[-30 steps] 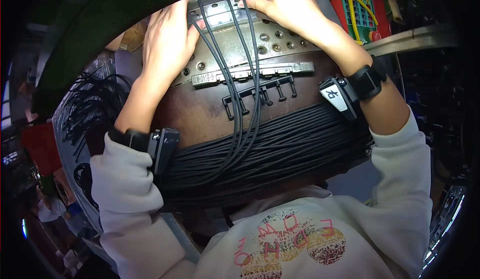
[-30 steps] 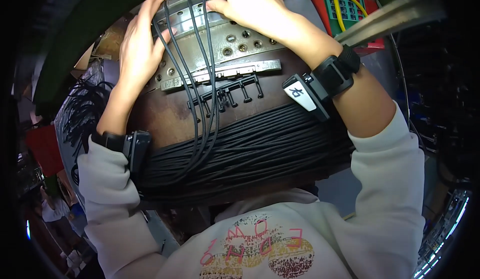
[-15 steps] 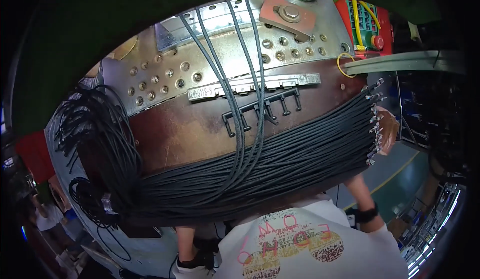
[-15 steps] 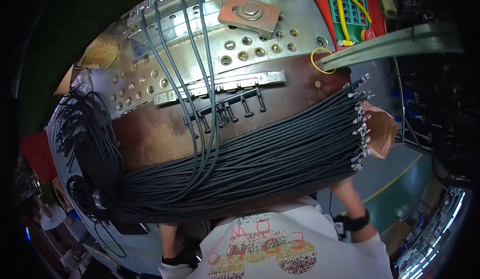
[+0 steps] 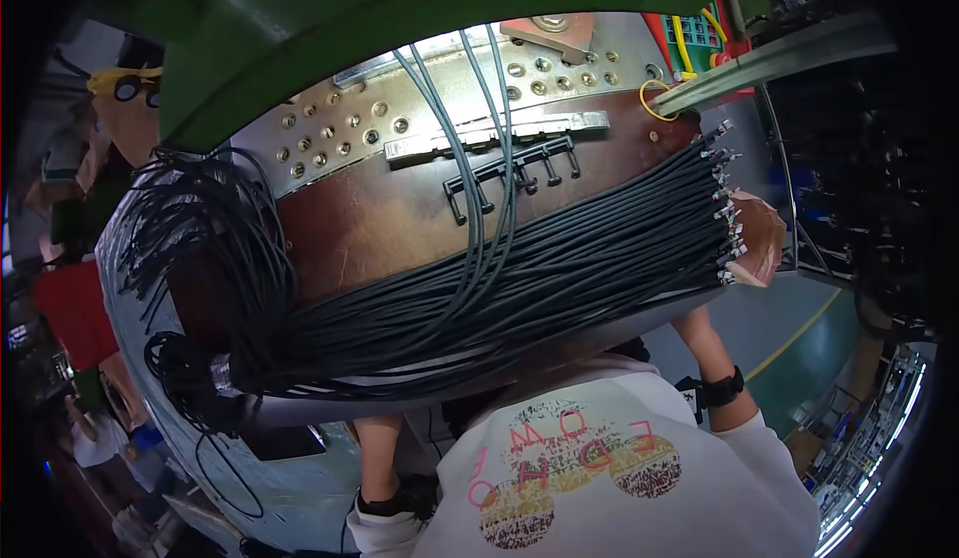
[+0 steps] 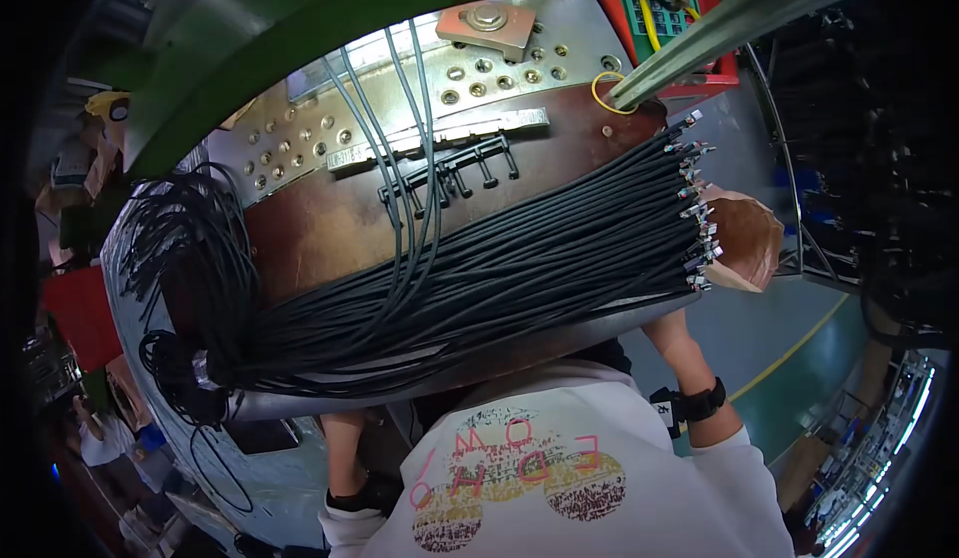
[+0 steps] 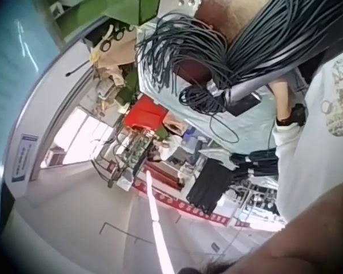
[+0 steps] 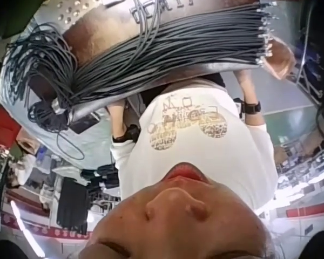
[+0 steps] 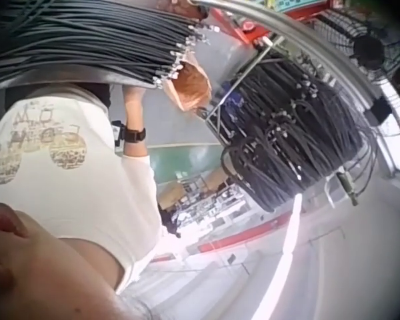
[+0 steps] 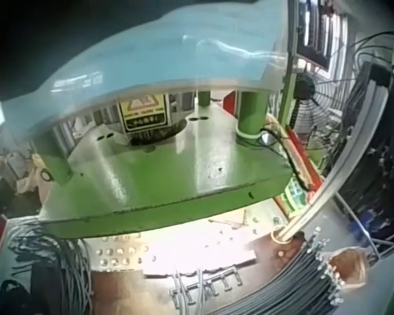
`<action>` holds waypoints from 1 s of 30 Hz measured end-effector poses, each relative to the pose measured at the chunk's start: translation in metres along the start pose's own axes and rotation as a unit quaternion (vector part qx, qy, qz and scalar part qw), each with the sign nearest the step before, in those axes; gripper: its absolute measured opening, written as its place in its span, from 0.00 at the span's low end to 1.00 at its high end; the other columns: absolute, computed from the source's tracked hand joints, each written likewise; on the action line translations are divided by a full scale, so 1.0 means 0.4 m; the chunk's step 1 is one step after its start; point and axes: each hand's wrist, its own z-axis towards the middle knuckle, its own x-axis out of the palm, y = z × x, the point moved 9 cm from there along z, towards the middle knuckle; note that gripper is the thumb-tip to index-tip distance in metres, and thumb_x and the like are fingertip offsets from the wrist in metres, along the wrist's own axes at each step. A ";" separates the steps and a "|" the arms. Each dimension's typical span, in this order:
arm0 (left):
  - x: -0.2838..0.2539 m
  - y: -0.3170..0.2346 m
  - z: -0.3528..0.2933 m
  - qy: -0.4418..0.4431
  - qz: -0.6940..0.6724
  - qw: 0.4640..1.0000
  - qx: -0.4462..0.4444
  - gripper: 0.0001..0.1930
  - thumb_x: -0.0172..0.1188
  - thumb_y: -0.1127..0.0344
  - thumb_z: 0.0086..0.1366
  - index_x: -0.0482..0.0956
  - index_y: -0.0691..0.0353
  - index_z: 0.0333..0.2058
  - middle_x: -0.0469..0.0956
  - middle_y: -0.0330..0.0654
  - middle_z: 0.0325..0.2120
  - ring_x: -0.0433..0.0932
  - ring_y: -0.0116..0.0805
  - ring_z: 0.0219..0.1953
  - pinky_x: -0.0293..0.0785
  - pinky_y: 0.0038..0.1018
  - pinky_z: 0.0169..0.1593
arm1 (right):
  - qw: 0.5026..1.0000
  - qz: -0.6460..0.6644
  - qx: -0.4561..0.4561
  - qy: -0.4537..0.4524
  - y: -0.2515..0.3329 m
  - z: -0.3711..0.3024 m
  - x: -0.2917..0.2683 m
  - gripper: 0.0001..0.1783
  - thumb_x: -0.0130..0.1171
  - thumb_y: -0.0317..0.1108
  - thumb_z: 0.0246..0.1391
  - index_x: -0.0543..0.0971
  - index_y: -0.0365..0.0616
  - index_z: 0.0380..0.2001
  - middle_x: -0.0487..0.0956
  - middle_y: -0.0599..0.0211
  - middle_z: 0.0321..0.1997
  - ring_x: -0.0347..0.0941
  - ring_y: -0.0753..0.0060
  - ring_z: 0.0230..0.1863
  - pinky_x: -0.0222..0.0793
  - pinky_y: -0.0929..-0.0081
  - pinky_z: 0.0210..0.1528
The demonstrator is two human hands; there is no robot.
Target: The person picks up cables from a bundle, inserts the ends into a machine, and presses a button to activate the press. They then remove the processed cables and set them aside before repeating the process.
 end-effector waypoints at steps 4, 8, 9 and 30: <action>0.016 0.006 0.019 -0.005 0.037 0.999 0.004 0.27 0.39 0.51 0.67 0.63 0.58 0.59 0.61 0.45 0.60 0.59 0.44 0.61 0.53 0.38 0.64 | 0.999 0.042 0.008 -0.018 0.014 0.025 -0.018 0.18 0.56 0.31 0.45 0.77 0.41 0.43 0.75 0.50 0.48 0.66 0.44 0.53 0.59 0.55 0.57; -0.032 0.022 -0.025 -0.144 -0.279 0.950 0.000 0.24 0.42 0.53 0.66 0.66 0.59 0.57 0.66 0.48 0.57 0.65 0.46 0.57 0.59 0.39 0.61 | 0.997 -0.006 -0.020 -0.068 0.062 0.055 -0.104 0.18 0.57 0.31 0.44 0.77 0.41 0.42 0.76 0.50 0.44 0.70 0.46 0.48 0.64 0.57 0.51; -0.140 -0.036 -0.073 -0.147 -0.197 0.969 0.023 0.24 0.45 0.54 0.65 0.68 0.60 0.55 0.68 0.49 0.55 0.68 0.48 0.55 0.63 0.39 0.58 | 1.000 -0.005 -0.027 0.013 0.077 0.065 -0.120 0.18 0.58 0.32 0.44 0.77 0.42 0.42 0.76 0.50 0.44 0.71 0.47 0.46 0.67 0.59 0.48; -0.690 -0.202 -0.148 -0.360 -0.052 0.892 0.270 0.31 0.67 0.62 0.48 0.70 0.63 0.51 0.69 0.46 0.49 0.68 0.42 0.50 0.68 0.29 0.50 | 0.963 0.104 -0.247 -0.042 0.340 0.440 -0.428 0.18 0.59 0.24 0.45 0.77 0.45 0.44 0.73 0.59 0.43 0.70 0.57 0.46 0.66 0.68 0.49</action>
